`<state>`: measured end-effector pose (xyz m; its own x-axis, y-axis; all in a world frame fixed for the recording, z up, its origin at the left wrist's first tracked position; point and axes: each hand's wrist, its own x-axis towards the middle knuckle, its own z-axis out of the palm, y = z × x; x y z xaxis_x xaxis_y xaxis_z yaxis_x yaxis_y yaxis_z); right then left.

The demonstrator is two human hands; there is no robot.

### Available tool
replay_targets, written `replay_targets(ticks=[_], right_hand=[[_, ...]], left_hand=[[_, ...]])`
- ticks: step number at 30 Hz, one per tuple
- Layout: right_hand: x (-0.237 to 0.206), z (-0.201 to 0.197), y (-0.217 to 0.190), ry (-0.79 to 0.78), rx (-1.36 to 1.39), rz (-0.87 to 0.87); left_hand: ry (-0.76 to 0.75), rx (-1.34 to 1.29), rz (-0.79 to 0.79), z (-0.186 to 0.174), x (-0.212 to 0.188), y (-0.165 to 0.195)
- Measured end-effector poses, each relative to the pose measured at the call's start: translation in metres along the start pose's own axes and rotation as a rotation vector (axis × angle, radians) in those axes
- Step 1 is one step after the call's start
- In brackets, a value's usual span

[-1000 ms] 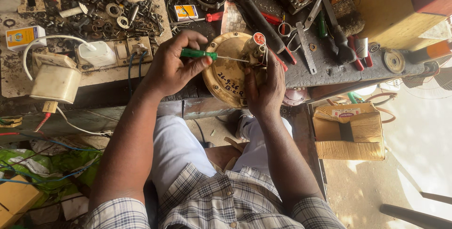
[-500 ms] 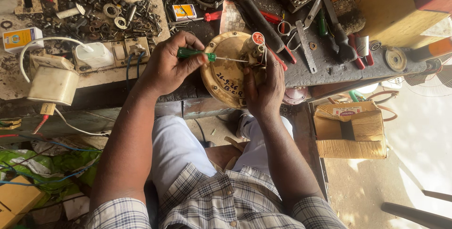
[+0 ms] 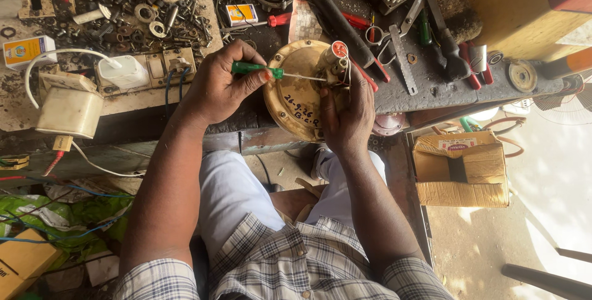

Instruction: The person is working on a circular electrical component, using a screwdriver to tighten screws and manipulate wires. The person handles the component with both hands, adjusting wires and securing parts with a screwdriver.

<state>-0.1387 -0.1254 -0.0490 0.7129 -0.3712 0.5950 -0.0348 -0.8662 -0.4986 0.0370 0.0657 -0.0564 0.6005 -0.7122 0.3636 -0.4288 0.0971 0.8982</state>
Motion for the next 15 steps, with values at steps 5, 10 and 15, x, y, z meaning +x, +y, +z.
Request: replay_targets(ticks=[5, 10, 15], right_hand=[[-0.0007, -0.0003, 0.0002, -0.012, 0.002, 0.023], [-0.001, 0.0006, 0.0014, -0.004, 0.011, 0.019], [-0.0018, 0.0009, 0.0022, -0.003, 0.001, 0.001]], left_hand=[[-0.071, -0.157, 0.082, -0.0054, -0.0016, -0.0007], [-0.06, -0.07, 0.143, -0.0047, -0.0033, -0.0064], [-0.043, -0.112, -0.058, -0.0003, -0.0003, -0.0035]])
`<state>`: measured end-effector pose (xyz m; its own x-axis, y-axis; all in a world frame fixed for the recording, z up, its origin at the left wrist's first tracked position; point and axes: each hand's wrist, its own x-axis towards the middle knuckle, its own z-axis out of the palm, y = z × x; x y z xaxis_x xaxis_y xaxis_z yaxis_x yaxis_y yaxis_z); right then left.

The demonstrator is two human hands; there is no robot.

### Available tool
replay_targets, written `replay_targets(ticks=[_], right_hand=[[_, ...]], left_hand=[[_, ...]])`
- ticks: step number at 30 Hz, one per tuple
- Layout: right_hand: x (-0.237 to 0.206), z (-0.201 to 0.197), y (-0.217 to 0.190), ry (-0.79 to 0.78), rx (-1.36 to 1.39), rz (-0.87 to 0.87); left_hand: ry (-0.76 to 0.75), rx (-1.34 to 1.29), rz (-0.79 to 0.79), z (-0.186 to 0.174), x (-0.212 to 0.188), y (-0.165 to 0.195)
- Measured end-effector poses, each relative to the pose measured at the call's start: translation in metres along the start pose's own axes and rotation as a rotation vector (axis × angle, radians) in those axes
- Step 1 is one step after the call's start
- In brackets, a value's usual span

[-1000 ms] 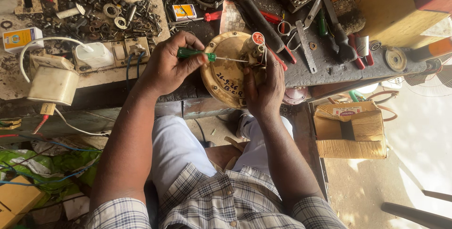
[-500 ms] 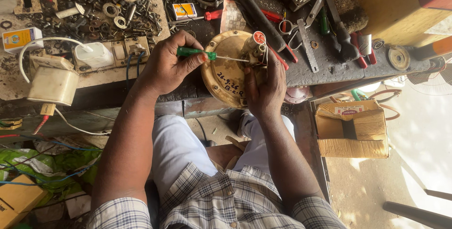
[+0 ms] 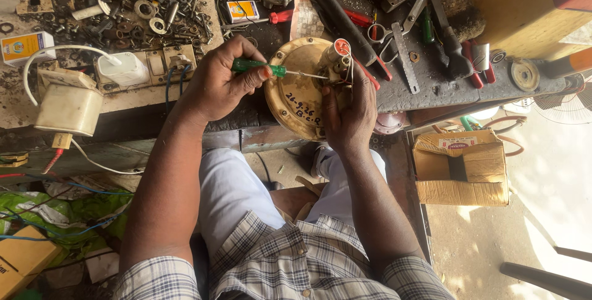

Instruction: The person is working on a circular electrical component, using a screwdriver to tighten screws and manipulate wires. The person handles the component with both hands, adjusting wires and securing parts with a screwdriver.

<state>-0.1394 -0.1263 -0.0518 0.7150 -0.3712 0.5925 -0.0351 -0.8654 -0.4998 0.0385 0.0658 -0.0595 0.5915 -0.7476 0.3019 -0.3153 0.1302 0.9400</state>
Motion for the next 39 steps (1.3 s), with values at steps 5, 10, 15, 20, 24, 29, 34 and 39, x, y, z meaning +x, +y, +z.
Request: replay_targets(ticks=[5, 10, 15, 20, 24, 29, 34, 39], right_hand=[[0.0, 0.0, 0.0, -0.005, 0.015, 0.016], [0.0, -0.001, -0.001, -0.004, 0.017, 0.013], [0.0, -0.001, -0.001, -0.004, -0.001, 0.029], [0.0, -0.001, -0.001, 0.0, 0.002, 0.011], [0.0, -0.001, -0.002, -0.005, 0.01, 0.025], [0.0, -0.001, -0.001, -0.011, 0.013, 0.024], [-0.001, 0.0, 0.002, -0.004, 0.004, 0.001], [0.0, 0.001, 0.003, -0.007, -0.026, -0.012]], left_hand=[[-0.067, -0.116, 0.294, -0.004, 0.002, 0.007], [-0.073, -0.083, 0.226, -0.005, -0.001, 0.002], [-0.002, -0.059, 0.03, -0.001, -0.002, -0.007], [0.008, 0.091, 0.023, 0.003, 0.002, -0.01], [-0.01, -0.001, 0.321, -0.002, 0.0, -0.009], [-0.06, -0.098, 0.291, -0.003, -0.003, -0.008], [0.038, -0.042, 0.092, 0.004, -0.003, -0.005], [0.006, -0.024, 0.243, 0.001, -0.001, 0.001]])
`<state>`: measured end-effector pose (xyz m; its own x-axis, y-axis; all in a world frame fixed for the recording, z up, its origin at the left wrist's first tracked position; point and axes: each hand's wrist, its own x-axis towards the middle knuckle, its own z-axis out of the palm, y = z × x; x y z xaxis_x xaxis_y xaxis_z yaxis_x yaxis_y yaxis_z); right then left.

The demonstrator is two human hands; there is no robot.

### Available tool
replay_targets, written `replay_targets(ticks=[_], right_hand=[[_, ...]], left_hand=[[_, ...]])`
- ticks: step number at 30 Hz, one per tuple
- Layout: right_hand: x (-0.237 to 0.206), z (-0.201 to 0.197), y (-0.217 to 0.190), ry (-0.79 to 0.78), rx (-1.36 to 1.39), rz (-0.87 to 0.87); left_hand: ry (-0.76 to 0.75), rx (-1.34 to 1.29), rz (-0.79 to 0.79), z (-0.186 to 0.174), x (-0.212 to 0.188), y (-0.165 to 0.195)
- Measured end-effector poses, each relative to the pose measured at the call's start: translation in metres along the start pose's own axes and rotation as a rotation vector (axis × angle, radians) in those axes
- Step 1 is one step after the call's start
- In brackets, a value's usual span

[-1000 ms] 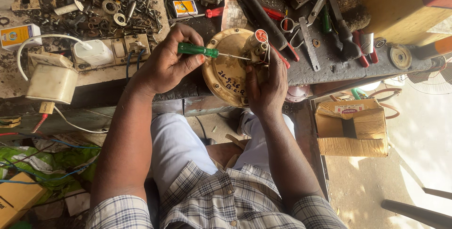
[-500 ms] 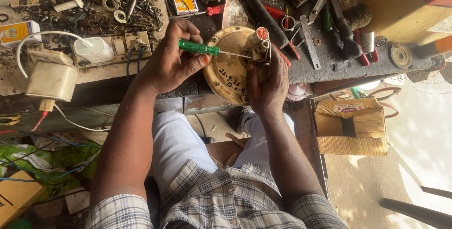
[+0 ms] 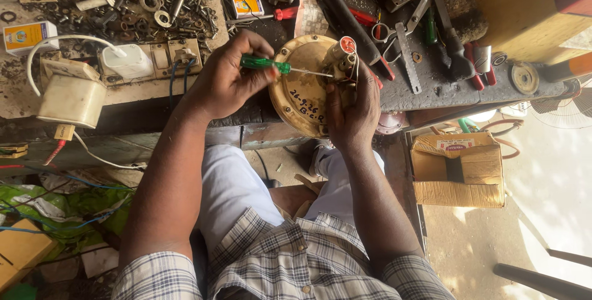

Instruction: The person is working on a circular electrical component, using a screwdriver to tighten screws and manipulate wires. The person handles the component with both hands, adjusting wires and securing parts with a screwdriver.

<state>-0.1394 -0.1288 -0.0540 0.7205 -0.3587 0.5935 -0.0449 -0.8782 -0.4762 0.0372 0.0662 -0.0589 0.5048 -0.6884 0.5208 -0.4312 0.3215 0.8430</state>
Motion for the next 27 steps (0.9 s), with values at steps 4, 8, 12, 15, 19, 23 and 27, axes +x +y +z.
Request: replay_targets(ticks=[4, 8, 12, 15, 19, 23, 27], right_hand=[[-0.0003, -0.0002, 0.0003, -0.001, 0.013, 0.006], [-0.0003, 0.0004, 0.0, 0.003, 0.03, 0.01], [0.0001, -0.0006, -0.001, 0.0, 0.025, 0.004], [0.0003, -0.0014, -0.002, -0.001, 0.051, 0.02], [0.0002, -0.0016, -0.0027, -0.003, 0.041, 0.025], [-0.0003, -0.0005, -0.002, 0.004, 0.045, 0.024], [-0.0011, 0.0002, -0.0012, 0.01, 0.039, 0.018]], left_hand=[[-0.023, 0.028, 0.188, -0.0034, -0.0017, 0.0005], [-0.018, -0.053, -0.144, -0.001, -0.0037, -0.0034], [0.006, 0.056, -0.153, 0.0014, -0.0012, -0.0049], [-0.022, 0.026, 0.043, -0.0002, 0.0012, -0.003], [-0.052, 0.02, 0.141, -0.0035, -0.0016, -0.0008], [-0.037, 0.065, -0.176, -0.001, -0.0027, -0.0033], [0.006, 0.115, -0.185, 0.0021, -0.0021, -0.0032]])
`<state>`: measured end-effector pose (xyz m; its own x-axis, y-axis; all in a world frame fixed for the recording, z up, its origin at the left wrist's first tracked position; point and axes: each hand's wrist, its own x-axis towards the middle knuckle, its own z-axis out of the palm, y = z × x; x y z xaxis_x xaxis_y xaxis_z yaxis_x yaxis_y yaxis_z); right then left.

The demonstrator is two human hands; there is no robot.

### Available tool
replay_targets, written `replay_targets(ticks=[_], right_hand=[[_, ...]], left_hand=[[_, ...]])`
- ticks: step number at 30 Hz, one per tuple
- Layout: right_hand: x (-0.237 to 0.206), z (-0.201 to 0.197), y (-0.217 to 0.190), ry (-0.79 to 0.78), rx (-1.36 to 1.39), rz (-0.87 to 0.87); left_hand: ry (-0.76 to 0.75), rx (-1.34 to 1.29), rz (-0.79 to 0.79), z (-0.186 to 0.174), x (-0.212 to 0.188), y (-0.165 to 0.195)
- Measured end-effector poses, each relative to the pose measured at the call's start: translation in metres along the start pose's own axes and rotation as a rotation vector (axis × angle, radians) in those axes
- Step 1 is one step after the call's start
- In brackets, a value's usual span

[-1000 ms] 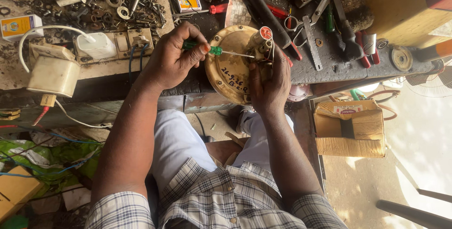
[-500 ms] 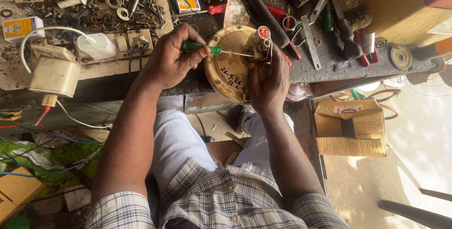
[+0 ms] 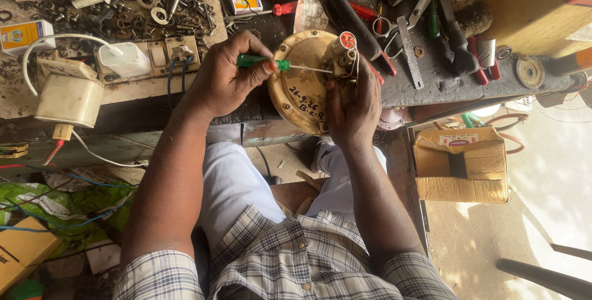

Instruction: The person is working on a circular electrical component, using a screwdriver to tighten screws and manipulate wires. The person handles the component with both hands, adjusting wires and securing parts with a screwdriver.

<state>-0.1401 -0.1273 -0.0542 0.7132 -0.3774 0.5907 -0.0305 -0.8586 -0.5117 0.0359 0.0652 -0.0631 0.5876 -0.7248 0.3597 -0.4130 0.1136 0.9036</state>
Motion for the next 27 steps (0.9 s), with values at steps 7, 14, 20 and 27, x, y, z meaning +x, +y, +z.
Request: replay_targets(ticks=[7, 14, 20, 27], right_hand=[[0.0, 0.0, 0.0, -0.001, 0.012, 0.002], [-0.001, 0.0, 0.002, -0.013, -0.02, -0.005], [-0.001, 0.001, 0.003, -0.011, -0.007, -0.004], [-0.001, 0.0, 0.003, -0.007, -0.005, -0.016]], left_hand=[[-0.051, -0.088, 0.236, -0.004, -0.001, 0.005], [-0.009, 0.005, 0.092, -0.004, -0.003, -0.001], [-0.041, -0.008, 0.205, -0.003, 0.002, -0.009], [-0.107, -0.229, 0.16, -0.007, -0.003, -0.014]])
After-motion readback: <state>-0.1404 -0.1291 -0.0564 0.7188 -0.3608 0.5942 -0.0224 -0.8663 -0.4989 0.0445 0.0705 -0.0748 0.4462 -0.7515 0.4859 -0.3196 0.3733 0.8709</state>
